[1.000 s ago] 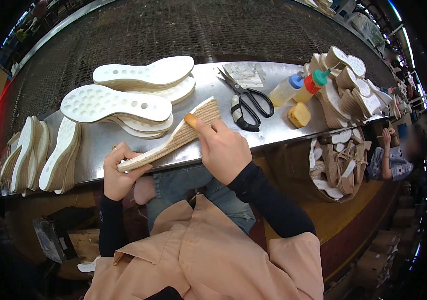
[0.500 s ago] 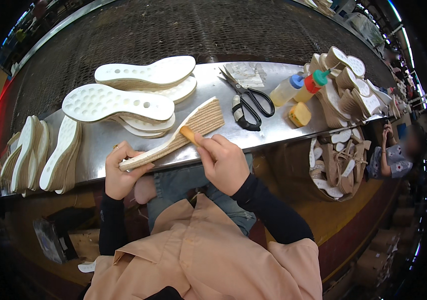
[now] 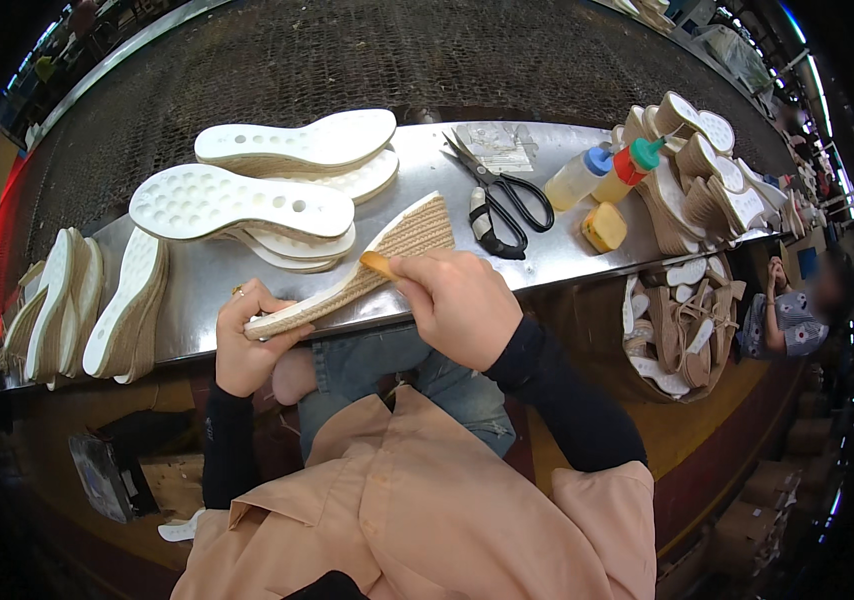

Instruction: The person repeatedly brushes the textured surface of shoe insoles with a small brush, then places each insole into a growing stack on the metal workbench. The person handles insoles one at a time, turning them as needed to reach different areas.

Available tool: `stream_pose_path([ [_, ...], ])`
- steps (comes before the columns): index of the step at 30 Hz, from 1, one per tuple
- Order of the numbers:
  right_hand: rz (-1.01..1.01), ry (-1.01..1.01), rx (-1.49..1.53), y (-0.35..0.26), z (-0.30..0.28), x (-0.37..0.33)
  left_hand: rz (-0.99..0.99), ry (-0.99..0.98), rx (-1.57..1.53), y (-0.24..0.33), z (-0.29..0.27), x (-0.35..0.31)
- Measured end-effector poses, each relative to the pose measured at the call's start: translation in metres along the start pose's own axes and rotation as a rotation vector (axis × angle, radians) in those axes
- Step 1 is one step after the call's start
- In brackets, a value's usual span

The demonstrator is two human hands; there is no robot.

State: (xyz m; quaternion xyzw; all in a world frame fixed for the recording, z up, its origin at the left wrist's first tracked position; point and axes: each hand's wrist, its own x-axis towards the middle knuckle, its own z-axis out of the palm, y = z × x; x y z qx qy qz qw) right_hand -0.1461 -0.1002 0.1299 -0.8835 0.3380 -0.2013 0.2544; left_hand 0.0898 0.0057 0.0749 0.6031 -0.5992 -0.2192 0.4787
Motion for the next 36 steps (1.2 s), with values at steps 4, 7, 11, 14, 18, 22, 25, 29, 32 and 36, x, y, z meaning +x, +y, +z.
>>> stream_pose_path([
  [4, 0.006, -0.100, -0.091, -0.007, -0.004, 0.005, 0.004, -0.005, 0.001, 0.001, -0.001, 0.001],
  [7, 0.024, -0.159, -0.200, -0.016, -0.008, 0.007, -0.005, -0.004, -0.004, 0.000, -0.001, 0.000],
  [11, 0.048, -0.196, -0.252, -0.019, -0.007, 0.007, -0.014, -0.002, -0.003, -0.001, 0.000, 0.000],
  [14, 0.024, -0.176, -0.140, -0.010, -0.004, 0.005, -0.027, -0.001, -0.009, -0.002, 0.000, 0.001],
  [18, 0.149, -0.120, 0.255, 0.010, -0.004, -0.001, 0.005, -0.013, 0.011, -0.001, -0.001, 0.001],
  [22, 0.212, 0.054, 0.418, 0.005, 0.014, -0.022, -0.003, -0.011, 0.000, -0.001, -0.002, 0.002],
  [25, 0.158, 0.094, 0.361, -0.002, 0.027, -0.033, -0.002, -0.018, 0.011, 0.000, -0.002, 0.002],
  [29, 0.075, 0.105, 0.223, -0.008, 0.033, -0.032, 0.003, -0.029, 0.030, 0.000, -0.003, 0.002],
  [32, -0.012, 0.047, 0.128, -0.005, 0.022, -0.024, -0.010, -0.025, -0.003, 0.000, -0.001, 0.002],
  [36, 0.069, -0.111, 0.283, 0.007, 0.001, -0.008, -0.018, -0.017, -0.017, 0.000, 0.000, 0.001],
])
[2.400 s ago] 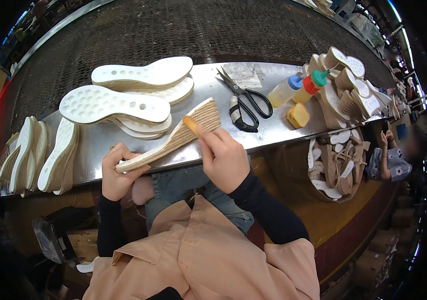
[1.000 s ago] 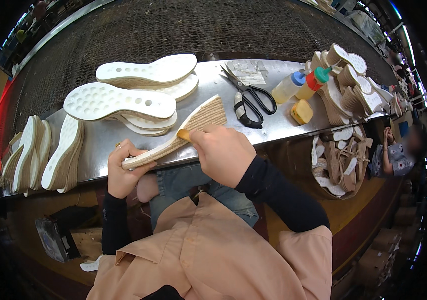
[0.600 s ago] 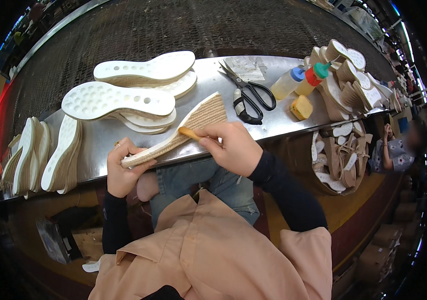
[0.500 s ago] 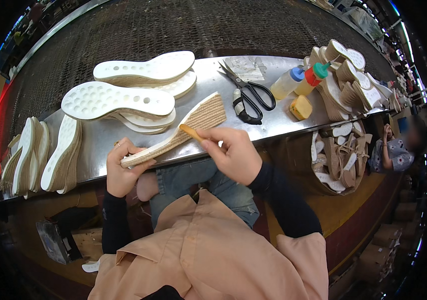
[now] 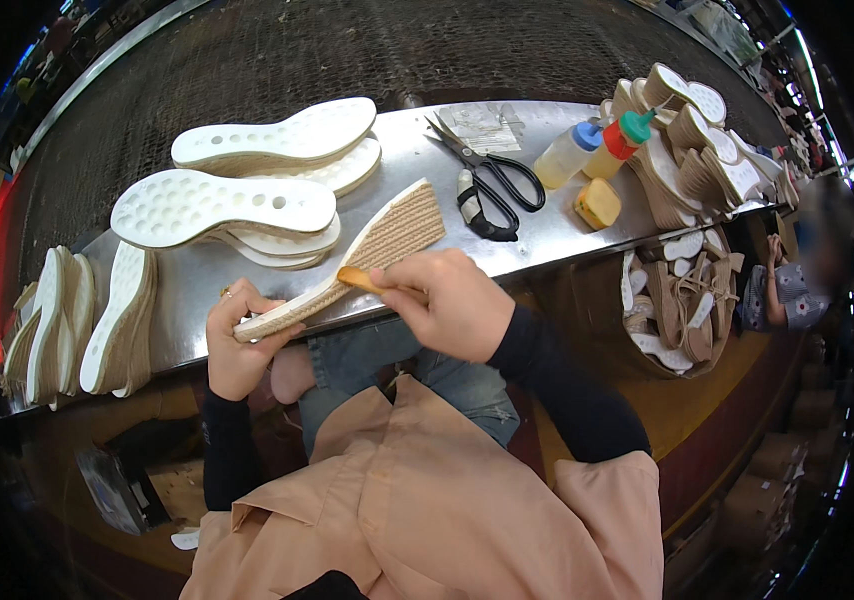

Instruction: The person repeatedly brushes the textured surface of shoe insoles with a small brush, then places each insole into a growing stack on the metal workbench. The person handles insoles one at a time, turning them as needed to reach different areas.

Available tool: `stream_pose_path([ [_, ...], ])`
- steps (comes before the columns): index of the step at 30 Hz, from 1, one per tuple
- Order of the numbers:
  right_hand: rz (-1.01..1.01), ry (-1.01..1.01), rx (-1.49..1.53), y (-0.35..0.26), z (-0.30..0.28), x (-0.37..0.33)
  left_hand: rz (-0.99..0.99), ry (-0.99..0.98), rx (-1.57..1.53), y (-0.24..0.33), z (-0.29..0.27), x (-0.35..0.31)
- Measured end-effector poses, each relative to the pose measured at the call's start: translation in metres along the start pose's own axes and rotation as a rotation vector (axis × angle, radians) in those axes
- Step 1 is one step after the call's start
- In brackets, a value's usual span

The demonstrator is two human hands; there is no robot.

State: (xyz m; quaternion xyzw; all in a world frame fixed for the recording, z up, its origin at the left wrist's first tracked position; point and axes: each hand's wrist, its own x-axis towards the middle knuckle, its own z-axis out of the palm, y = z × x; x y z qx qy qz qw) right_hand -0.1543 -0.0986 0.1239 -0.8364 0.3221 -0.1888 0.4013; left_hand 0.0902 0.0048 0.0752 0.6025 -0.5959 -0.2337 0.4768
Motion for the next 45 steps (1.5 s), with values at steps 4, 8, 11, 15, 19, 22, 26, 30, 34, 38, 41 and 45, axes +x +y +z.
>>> stream_pose_path([
  [4, 0.143, 0.025, 0.234, -0.005, 0.007, -0.007, 0.005, -0.004, 0.031, 0.000, -0.001, 0.000],
  [8, -0.086, 0.178, -0.166, -0.010, 0.033, -0.020, -0.010, -0.008, 0.048, 0.001, -0.001, 0.001],
  [11, -0.098, 0.254, -0.201, -0.008, 0.047, -0.028, -0.012, -0.006, 0.054, 0.003, 0.001, 0.000],
  [15, -0.029, 0.366, 0.089, 0.011, 0.038, -0.035, -0.040, -0.075, 0.146, 0.014, -0.011, 0.007],
  [19, 0.226, 0.592, 0.233, 0.043, -0.008, -0.051, 0.085, -0.223, 0.509, 0.047, -0.026, 0.021],
  [22, 0.228, 0.758, -0.129, 0.070, -0.061, -0.074, 0.139, -0.281, 0.546, 0.081, -0.016, 0.028],
  [26, 0.579, 0.690, -0.572, 0.106, -0.132, -0.090, 0.269, -0.391, 0.459, 0.092, 0.049, 0.048],
  [30, 0.659, 0.543, -0.664, 0.129, -0.153, -0.074, 0.376, -0.310, 0.706, 0.079, 0.136, 0.080],
  [34, 0.697, 0.447, -0.702, 0.129, -0.163, -0.064, 0.105, -0.444, 0.855, 0.077, 0.160, 0.113],
  [38, 0.570, 0.572, -0.587, 0.116, -0.173, -0.076, 0.343, -0.215, 0.708, 0.110, 0.128, 0.109],
  [41, 0.406, 0.675, -0.451, 0.105, -0.164, -0.084, 0.531, -0.025, 0.403, 0.147, 0.084, 0.092],
  [45, 0.149, 0.778, -0.202, 0.086, -0.139, -0.083, 0.401, 0.183, 0.183, 0.161, 0.028, 0.057],
])
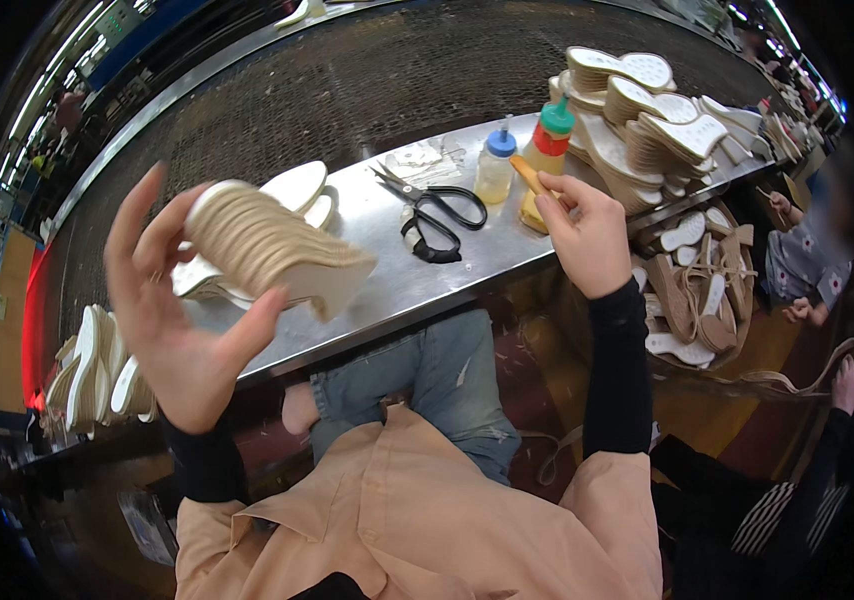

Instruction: The person repeatedly brushes the textured surface of shoe insoles with a small brush, then places each insole into a growing stack on the metal workbench. The person handles insoles one at a time, turning them as needed to reach different areas.

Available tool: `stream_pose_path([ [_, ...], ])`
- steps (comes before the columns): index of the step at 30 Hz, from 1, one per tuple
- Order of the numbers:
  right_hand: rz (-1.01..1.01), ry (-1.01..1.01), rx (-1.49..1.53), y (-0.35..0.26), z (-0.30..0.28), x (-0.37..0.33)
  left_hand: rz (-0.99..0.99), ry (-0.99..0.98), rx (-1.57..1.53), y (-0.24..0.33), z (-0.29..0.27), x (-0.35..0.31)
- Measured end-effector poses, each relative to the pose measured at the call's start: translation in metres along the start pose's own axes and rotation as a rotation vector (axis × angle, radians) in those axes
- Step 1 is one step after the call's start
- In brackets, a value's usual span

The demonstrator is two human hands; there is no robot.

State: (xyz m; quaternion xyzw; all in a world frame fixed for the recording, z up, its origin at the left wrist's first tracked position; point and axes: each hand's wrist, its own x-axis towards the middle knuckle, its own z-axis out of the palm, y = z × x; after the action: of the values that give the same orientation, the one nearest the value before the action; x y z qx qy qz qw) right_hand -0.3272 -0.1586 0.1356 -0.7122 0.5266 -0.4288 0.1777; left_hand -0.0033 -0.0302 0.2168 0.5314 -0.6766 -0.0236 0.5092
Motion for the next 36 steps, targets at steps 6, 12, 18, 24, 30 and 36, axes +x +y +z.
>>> stream_pose_path([
  [6, 0.177, -0.190, 0.268, -0.036, 0.025, -0.044, -0.180, 0.171, 0.002, -0.045, 0.029, -0.127],
  [12, 0.082, -0.475, 0.357, -0.073, 0.083, -0.095, -0.363, 0.156, 0.103, -0.099, 0.080, -0.183],
  [18, -0.194, -0.447, 0.237, -0.112, 0.121, -0.127, -0.342, 0.197, -0.044, -0.107, 0.089, -0.180],
  [24, -0.257, -0.394, 0.150, -0.124, 0.140, -0.120, -0.354, 0.171, -0.102, -0.107, 0.082, -0.168],
  [30, -0.246, -0.418, -0.011, -0.138, 0.149, -0.118, -0.381, 0.114, -0.100, -0.104, 0.074, -0.161],
  [36, -0.248, -0.433, -0.123, -0.147, 0.155, -0.121, -0.407, 0.118, -0.109, -0.106, 0.077, -0.162],
])
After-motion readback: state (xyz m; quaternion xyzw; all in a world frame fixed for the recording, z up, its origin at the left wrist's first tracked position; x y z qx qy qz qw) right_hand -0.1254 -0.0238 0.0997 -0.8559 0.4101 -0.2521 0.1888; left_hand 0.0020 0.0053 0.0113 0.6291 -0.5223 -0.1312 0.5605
